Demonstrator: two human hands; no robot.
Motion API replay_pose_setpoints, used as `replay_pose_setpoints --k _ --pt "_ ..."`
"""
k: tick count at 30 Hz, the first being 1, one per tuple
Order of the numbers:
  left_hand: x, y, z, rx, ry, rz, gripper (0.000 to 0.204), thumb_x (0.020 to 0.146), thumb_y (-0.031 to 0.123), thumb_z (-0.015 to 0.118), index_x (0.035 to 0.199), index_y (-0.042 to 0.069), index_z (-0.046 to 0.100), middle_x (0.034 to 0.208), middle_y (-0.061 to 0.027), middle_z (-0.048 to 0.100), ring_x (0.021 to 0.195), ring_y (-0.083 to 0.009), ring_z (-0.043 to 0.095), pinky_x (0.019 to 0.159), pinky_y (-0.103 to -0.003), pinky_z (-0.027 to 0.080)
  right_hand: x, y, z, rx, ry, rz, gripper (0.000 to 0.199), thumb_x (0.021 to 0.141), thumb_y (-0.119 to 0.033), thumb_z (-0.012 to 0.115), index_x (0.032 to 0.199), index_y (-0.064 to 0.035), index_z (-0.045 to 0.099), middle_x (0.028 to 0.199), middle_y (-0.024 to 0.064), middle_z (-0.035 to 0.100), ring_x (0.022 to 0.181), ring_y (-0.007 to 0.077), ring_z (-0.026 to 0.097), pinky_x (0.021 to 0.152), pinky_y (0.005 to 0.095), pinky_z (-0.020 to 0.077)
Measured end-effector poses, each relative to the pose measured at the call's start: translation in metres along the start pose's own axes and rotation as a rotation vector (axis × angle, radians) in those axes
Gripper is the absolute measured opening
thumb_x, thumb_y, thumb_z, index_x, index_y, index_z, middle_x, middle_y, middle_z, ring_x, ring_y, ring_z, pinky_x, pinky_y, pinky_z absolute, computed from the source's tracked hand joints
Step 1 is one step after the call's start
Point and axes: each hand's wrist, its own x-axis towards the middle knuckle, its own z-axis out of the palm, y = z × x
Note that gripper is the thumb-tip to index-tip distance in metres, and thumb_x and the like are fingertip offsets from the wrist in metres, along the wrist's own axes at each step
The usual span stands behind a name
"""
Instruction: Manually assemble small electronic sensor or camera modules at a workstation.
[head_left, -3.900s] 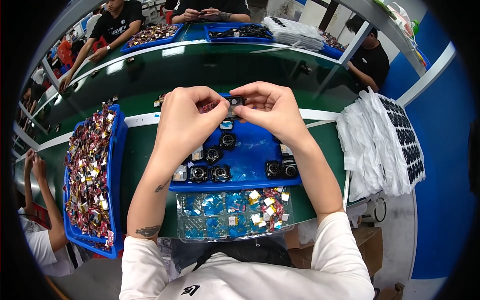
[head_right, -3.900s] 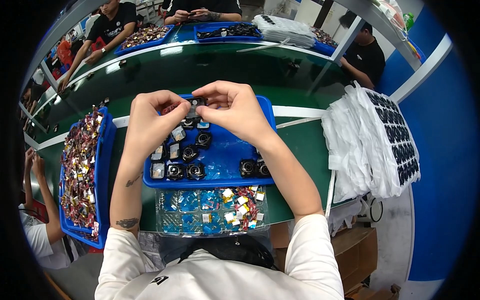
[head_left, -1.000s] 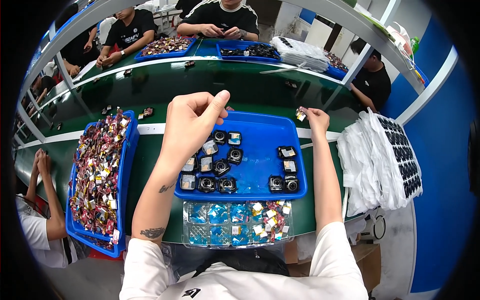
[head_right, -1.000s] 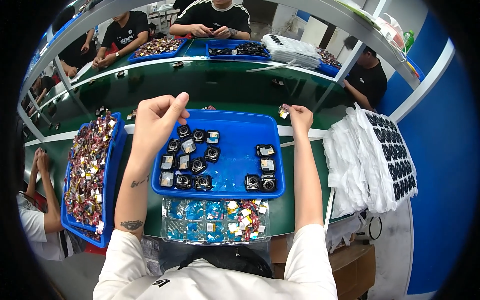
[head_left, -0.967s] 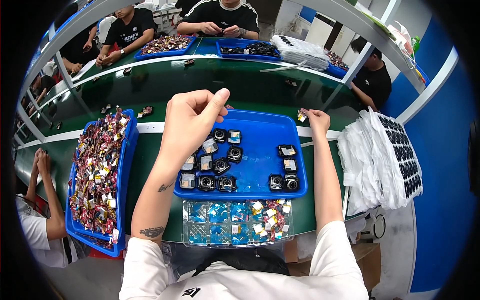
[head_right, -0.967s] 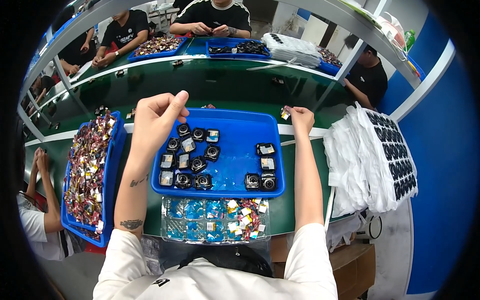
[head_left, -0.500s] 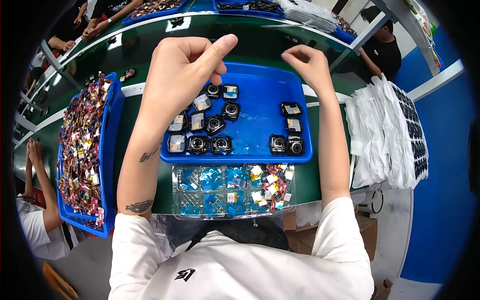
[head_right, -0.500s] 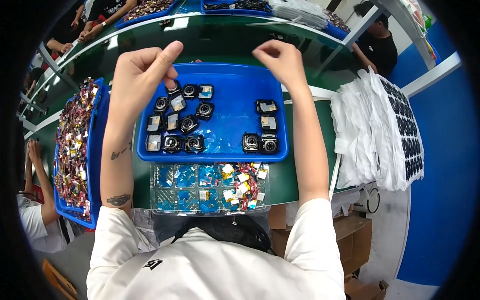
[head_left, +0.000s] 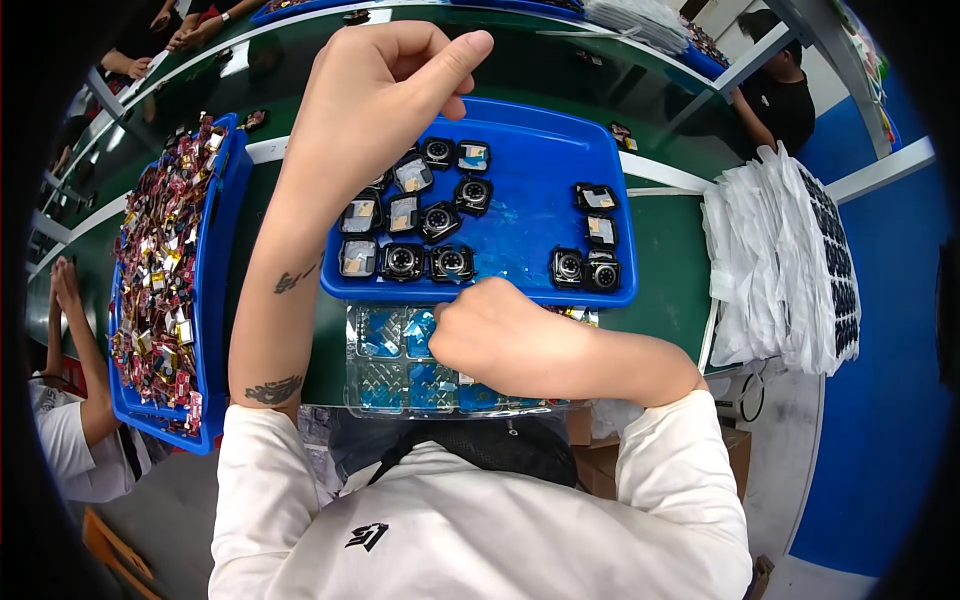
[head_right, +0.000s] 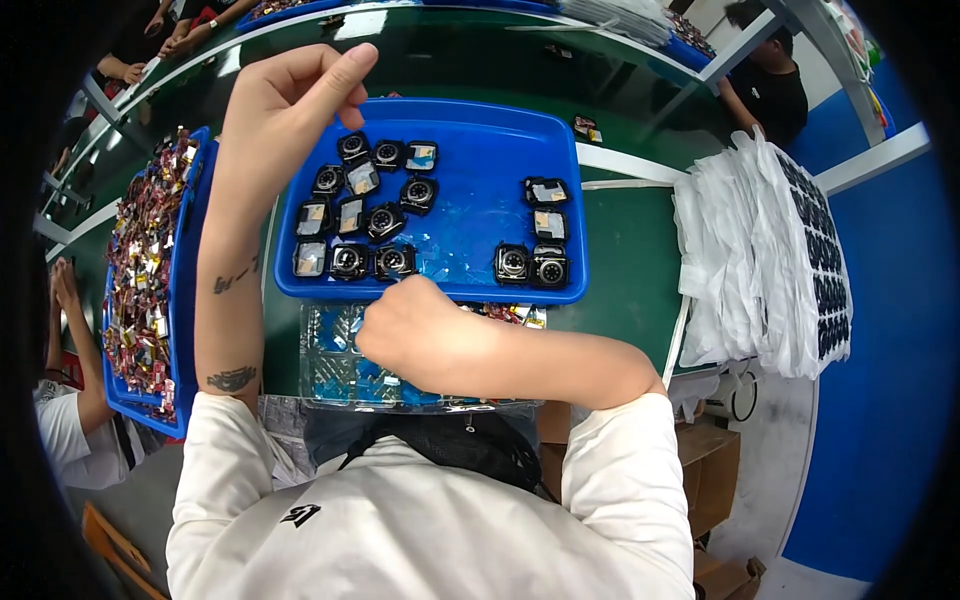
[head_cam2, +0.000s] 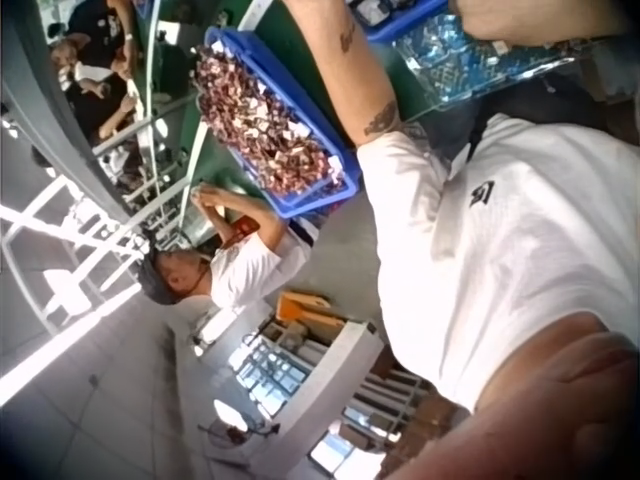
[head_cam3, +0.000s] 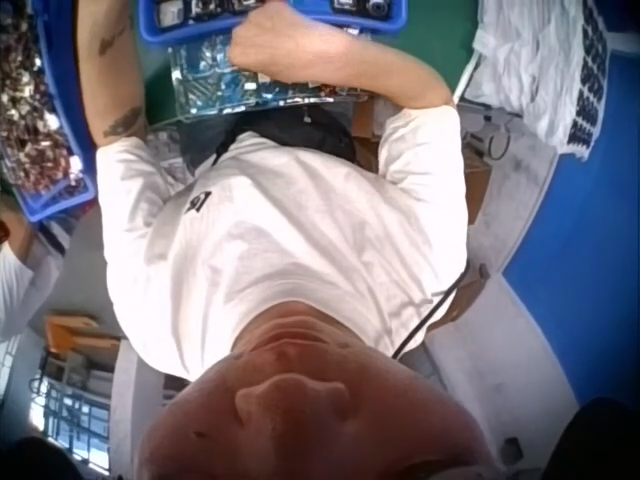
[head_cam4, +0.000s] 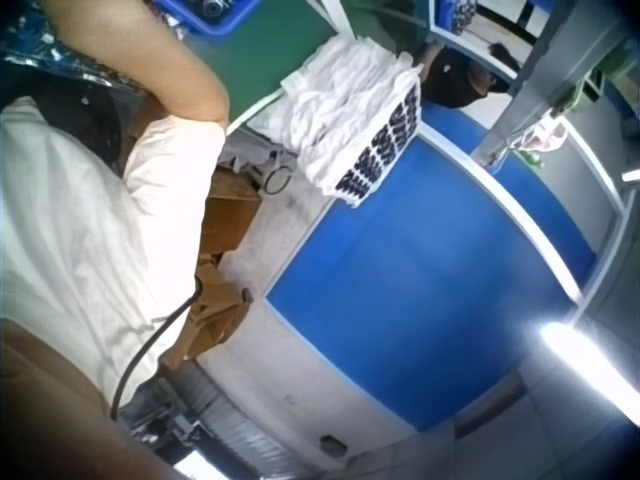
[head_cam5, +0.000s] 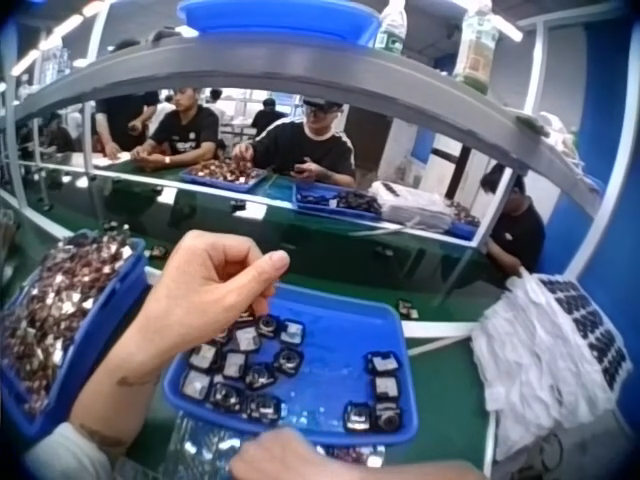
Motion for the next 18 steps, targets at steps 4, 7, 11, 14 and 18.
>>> replay_pose_setpoints --k 4,7,11,14,18 --pt "0.000 -0.001 -0.003 0.069 -0.061 0.037 0.038 0.087 0.035 0.064 0.075 0.000 0.068 0.061 -0.0057 0.064 0.061 -0.0095 0.065 0.057 -0.021 0.048 0.000 0.003 0.008 0.059 0.027 -0.100 0.004 0.062 -0.003 0.065 0.062 -0.0010 0.062 0.069 0.0138 0.060 0.065 0.0291 0.064 0.056 0.0373 0.0499" --pt "0.000 -0.001 -0.002 0.055 -0.084 0.038 0.037 0.087 0.035 0.064 0.074 0.000 0.068 0.061 -0.0060 0.064 0.061 -0.0096 0.065 0.057 -0.021 0.048 0.002 -0.010 0.016 -0.084 0.010 -0.016 0.005 0.061 -0.003 0.065 0.064 0.0000 0.062 0.067 0.0129 0.061 0.064 0.0292 0.064 0.055 0.0384 0.0500" --pt "0.000 -0.001 -0.003 0.063 -0.095 0.021 0.036 0.087 0.033 0.064 0.075 0.000 0.068 0.061 -0.0052 0.064 0.061 -0.0097 0.065 0.057 -0.021 0.048 0.001 -0.006 -0.002 -0.043 -0.072 -0.099 0.006 0.061 -0.003 0.065 0.066 -0.0001 0.062 0.063 0.0117 0.061 0.063 0.0300 0.064 0.054 0.0392 0.0495" --pt "0.000 0.004 -0.003 -0.014 -0.140 0.012 0.030 0.088 0.029 0.064 0.082 -0.001 0.068 0.067 -0.0050 0.065 0.065 -0.0093 0.065 0.060 -0.021 0.048 0.003 0.011 -0.028 0.207 -0.042 -0.033 0.008 0.064 -0.005 0.062 0.071 0.0003 0.062 0.060 0.0115 0.060 0.061 0.0296 0.063 0.053 0.0357 0.0484" --pt "-0.003 0.006 -0.006 -0.166 -0.211 -0.022 0.019 0.091 0.013 0.060 0.102 -0.001 0.063 0.080 -0.0022 0.064 0.078 -0.0069 0.060 0.070 -0.020 0.045 0.001 0.035 -0.049 0.943 0.367 0.040 0.011 0.074 -0.008 0.066 0.073 0.0017 0.062 0.070 0.0088 0.066 0.065 0.0146 0.065 0.060 0.0268 0.0504"
